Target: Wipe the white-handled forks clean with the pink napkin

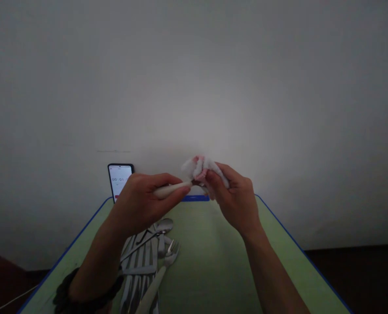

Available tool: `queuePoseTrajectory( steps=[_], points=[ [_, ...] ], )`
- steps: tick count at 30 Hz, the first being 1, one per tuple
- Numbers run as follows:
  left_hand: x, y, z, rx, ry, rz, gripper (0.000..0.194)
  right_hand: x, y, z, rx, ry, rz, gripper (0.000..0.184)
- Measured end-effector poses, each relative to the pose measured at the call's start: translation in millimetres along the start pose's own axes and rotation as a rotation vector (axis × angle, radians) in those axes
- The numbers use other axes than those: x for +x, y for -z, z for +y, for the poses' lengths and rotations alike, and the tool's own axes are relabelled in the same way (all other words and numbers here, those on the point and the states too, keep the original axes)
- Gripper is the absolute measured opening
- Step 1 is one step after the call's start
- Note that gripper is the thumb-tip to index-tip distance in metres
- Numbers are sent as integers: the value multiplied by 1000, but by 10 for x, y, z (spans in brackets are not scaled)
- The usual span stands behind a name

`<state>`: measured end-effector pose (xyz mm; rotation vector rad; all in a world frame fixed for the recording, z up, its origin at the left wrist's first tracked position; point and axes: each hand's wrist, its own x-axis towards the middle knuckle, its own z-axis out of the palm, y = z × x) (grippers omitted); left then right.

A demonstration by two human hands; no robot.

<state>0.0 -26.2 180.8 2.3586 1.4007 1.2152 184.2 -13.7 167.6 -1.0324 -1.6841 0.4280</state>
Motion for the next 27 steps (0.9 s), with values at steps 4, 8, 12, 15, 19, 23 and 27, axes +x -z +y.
queuePoseTrajectory(
  steps=[4, 8, 12, 15, 19, 23, 27],
  points=[
    [12, -38, 6, -51, 46, -36, 32, -4, -81, 11, 187, -119, 53, 32],
    [32, -96, 27, -76, 60, -61, 34, -1, -205, 19, 309, -204, 165, 34],
    [54, -144, 56, -63, 68, -82, 35, 22, -264, 49, 338, -228, 231, 39],
    [61, -166, 64, -63, 81, -91, 36, 43, -241, 86, 275, -228, 218, 41],
    [56, -169, 42, -41, 125, -124, 36, 50, -157, 143, 71, -227, 65, 39],
    [52, -126, 2, -16, 106, -162, 37, 45, -39, 172, -49, -125, -152, 35],
    [48, -81, -27, -23, 128, -199, 34, 53, 95, 159, -104, -30, -267, 29]
  ],
)
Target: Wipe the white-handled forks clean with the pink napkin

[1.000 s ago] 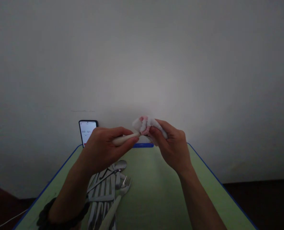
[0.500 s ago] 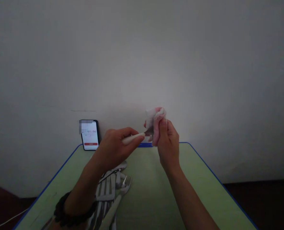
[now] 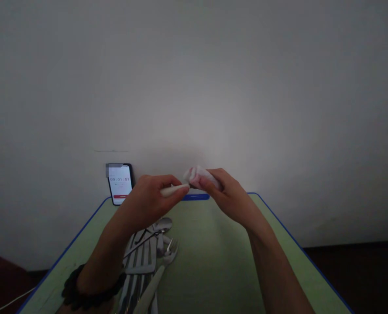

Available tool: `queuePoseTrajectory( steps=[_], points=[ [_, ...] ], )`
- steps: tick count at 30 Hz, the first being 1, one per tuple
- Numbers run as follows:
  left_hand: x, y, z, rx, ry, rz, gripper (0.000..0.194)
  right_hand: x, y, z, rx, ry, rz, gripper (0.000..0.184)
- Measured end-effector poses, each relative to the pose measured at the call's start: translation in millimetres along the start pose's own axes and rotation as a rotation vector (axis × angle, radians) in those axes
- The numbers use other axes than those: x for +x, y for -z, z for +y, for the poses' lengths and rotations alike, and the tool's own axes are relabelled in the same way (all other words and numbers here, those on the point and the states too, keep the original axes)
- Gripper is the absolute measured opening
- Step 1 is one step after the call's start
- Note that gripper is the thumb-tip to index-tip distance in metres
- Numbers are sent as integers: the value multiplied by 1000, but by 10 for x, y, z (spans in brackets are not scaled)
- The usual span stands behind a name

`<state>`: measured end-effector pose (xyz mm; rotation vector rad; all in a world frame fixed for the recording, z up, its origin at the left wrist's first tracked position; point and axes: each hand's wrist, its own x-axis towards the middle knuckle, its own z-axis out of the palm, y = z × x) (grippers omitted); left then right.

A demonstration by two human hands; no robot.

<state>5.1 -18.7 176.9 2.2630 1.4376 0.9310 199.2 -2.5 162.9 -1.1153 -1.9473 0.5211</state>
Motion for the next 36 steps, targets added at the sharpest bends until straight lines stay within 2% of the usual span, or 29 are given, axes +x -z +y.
queuePoseTrajectory(
  steps=[6, 10, 15, 23, 30, 32, 36],
  points=[
    [4, -20, -26, -36, -6, -38, 35, -27, 110, -2, 5, -68, -178, 31],
    [12, -33, -52, -61, 3, -119, 39, -24, 107, -18, -11, -105, -146, 27],
    [23, -27, -96, -49, 30, -239, 45, -9, 81, -60, -12, -64, -55, 22],
    [-1, 42, -30, -27, -17, -64, 39, -10, -5, -115, 175, -85, 35, 27],
    [-27, 89, 47, -4, -83, 34, 38, -12, -6, -165, 189, -71, 122, 30],
    [-40, 99, 42, 6, -67, -7, 38, -19, 37, -141, 159, -48, 52, 30],
    [-58, 110, -1, 94, -34, -190, 42, -46, 116, -87, 24, -7, -246, 26]
  ],
)
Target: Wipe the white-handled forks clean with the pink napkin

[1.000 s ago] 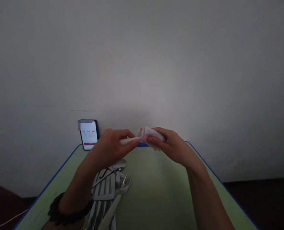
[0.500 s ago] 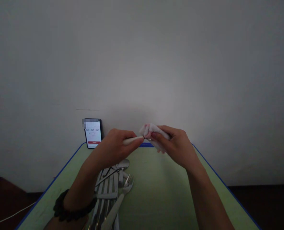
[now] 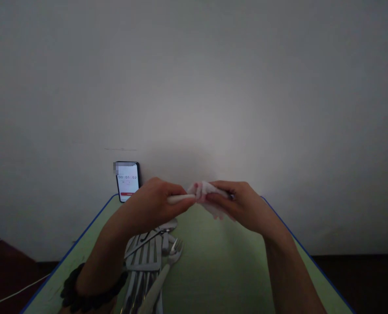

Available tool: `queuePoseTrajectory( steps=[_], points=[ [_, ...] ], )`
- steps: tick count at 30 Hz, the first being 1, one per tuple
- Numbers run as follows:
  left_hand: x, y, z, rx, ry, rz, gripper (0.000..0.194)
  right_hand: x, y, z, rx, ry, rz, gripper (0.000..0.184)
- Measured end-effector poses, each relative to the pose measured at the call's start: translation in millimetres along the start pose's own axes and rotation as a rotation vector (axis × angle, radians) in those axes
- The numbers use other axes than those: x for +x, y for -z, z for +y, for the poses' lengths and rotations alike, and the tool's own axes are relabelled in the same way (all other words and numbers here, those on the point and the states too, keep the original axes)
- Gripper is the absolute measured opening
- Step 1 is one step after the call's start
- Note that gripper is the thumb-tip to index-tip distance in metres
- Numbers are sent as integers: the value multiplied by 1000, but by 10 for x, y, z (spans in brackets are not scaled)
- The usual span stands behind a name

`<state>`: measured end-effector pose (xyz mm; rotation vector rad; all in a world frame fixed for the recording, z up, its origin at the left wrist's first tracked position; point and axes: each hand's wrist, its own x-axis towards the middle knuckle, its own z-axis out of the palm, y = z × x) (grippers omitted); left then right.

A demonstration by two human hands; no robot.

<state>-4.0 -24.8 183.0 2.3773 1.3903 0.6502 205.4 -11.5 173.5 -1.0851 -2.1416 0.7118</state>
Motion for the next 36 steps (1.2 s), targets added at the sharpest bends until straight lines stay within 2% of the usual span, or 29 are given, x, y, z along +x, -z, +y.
queuePoseTrajectory(
  steps=[4, 8, 14, 19, 25, 30, 33, 36],
  points=[
    [16, -8, -14, 24, -9, -123, 40, -22, -2, -1, -96, -22, -186, 19],
    [27, -10, 5, 22, -19, -141, 37, -17, -12, -24, -156, -51, -239, 19],
    [13, -16, 23, 0, -9, 32, 33, 3, -19, -51, -186, 36, -56, 22],
    [9, -11, 45, 10, 8, 122, 32, 20, -71, -36, -156, 72, 121, 24],
    [-7, -12, 54, 89, -9, 226, 34, 54, -97, 19, -115, 44, 313, 23],
    [-28, -15, 82, 95, -41, 357, 34, 65, -155, -68, 73, -37, 481, 29],
    [-33, -17, 98, 61, -42, 409, 33, 67, -200, -137, 167, -65, 536, 33],
    [-22, -26, 114, 31, -36, 407, 32, 68, -206, -147, 165, -87, 528, 33]
  ],
)
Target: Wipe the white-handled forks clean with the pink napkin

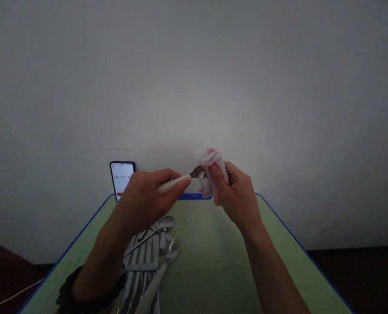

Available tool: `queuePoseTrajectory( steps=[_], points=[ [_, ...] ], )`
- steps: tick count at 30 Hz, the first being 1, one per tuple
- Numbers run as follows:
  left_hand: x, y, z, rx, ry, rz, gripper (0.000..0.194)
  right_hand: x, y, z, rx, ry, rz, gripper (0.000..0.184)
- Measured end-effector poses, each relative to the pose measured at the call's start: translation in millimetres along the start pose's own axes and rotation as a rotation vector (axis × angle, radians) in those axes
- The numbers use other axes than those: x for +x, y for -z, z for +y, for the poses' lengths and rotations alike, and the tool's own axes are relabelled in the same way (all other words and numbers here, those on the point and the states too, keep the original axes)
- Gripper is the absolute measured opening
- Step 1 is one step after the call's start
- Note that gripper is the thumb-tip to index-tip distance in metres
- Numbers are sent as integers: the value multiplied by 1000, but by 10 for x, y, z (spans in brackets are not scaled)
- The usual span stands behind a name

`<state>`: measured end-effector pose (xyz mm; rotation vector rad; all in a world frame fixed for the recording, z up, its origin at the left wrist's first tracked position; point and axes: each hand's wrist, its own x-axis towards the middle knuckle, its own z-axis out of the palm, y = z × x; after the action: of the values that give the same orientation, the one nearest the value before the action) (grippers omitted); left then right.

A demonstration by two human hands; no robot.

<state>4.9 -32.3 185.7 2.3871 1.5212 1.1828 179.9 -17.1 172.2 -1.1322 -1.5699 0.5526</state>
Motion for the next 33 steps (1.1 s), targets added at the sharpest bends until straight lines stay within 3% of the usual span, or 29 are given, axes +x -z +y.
queuePoseTrajectory(
  steps=[7, 12, 16, 20, 24, 30, 33],
  points=[
    [-11, -62, -29, -112, 43, -195, 30, 30, 77, 79, 7, -4, -101, 35],
    [-27, -84, -67, -295, 30, -373, 29, 47, 26, 49, 152, -71, 18, 36],
    [50, -98, 9, -353, 29, -423, 34, 133, 15, 25, 325, -197, 80, 33],
    [148, -151, 84, -425, 95, -426, 37, 244, 60, 65, 572, -317, 4, 30],
    [232, -251, 123, -470, 131, -344, 37, 328, 122, 138, 750, -348, 7, 34],
    [282, -338, 126, -372, 112, -194, 26, 382, 259, 207, 433, -247, 104, 39],
    [278, -355, 106, -383, 135, -149, 28, 395, 267, 262, 394, -244, 167, 39]
  ],
)
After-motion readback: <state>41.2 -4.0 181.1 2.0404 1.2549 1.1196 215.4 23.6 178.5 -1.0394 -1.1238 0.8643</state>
